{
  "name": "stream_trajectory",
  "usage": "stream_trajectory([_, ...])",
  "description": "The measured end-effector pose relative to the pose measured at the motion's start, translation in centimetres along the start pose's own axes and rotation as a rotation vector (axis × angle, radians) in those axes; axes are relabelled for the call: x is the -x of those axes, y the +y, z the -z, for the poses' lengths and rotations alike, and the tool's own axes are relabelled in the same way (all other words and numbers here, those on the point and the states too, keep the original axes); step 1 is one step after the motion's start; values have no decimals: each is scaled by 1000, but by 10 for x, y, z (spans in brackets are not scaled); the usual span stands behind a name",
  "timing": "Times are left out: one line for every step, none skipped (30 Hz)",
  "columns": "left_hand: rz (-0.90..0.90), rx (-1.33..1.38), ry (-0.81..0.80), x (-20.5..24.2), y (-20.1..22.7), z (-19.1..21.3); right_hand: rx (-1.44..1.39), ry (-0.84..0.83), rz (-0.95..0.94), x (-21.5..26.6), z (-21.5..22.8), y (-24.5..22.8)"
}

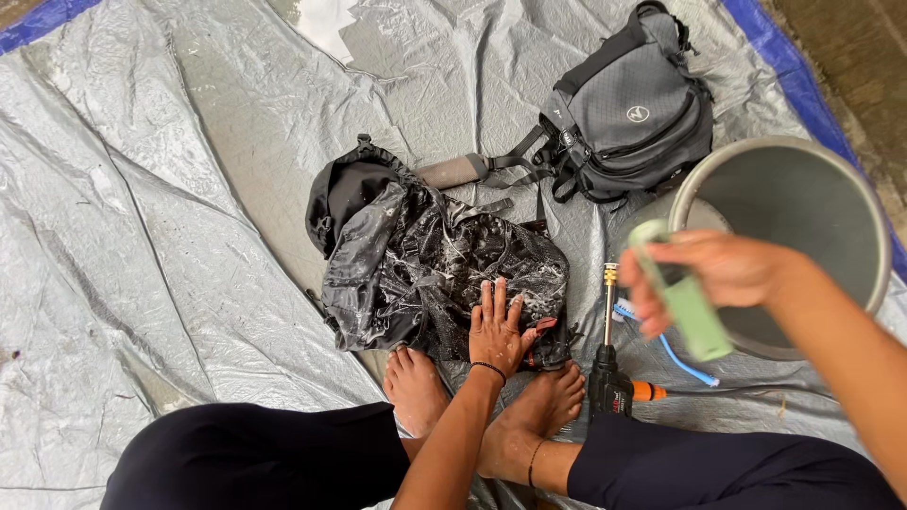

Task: The person washes a black backpack by hand using a brush and soapy water from a bucket while sitting on a tarp.

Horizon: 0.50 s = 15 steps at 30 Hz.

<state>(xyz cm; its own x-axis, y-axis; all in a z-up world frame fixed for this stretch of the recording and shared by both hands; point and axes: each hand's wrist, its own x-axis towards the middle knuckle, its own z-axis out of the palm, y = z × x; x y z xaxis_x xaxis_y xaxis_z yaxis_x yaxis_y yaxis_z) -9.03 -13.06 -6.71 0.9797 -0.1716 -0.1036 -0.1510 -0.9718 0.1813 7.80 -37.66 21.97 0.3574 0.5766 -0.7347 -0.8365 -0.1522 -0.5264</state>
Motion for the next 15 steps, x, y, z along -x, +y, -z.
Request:
stream_trajectory([-5,83,-157,1,-1,4,68,-25,-93,-8,-30,0])
stream_trajectory([-13,165,-311,0,-2,9,140,-51,-183,-17,-59,-1])
stream_trajectory([-12,167,-301,0,-4,19,148,-48,-180,-37,-62,9])
stream_trajectory([17,105,-334,2,-5,29,201,24,-179,-57,-65,21])
stream_trajectory([46,44,-368,4,-7,40,254,95,-176,-78,-67,32])
stream_trajectory([50,50,-359,8,-7,41,264,98,-176,-97,-63,49])
stream_trajectory([88,80,-368,12,-7,42,276,240,-137,-116,-59,65])
stream_trajectory([128,110,-379,16,-7,43,286,379,-97,-136,-55,82])
stream_trajectory([134,117,-372,13,-6,42,297,380,-97,-131,-71,88])
stream_trajectory([128,127,-378,14,-7,41,735,409,-117,-127,-88,96])
stream_trajectory([122,138,-384,14,-8,40,1173,424,-129,-124,-105,105])
stream_trajectory([128,138,-386,12,-9,43,1176,417,-129,-136,-91,116])
stream_trajectory([133,141,-400,10,-9,46,1743,478,59,-147,-75,127])
stream_trajectory([128,146,-420,12,-7,48,2293,527,273,-154,-60,142])
stream_trajectory([124,146,-428,19,-6,48,2287,524,265,-165,-53,148])
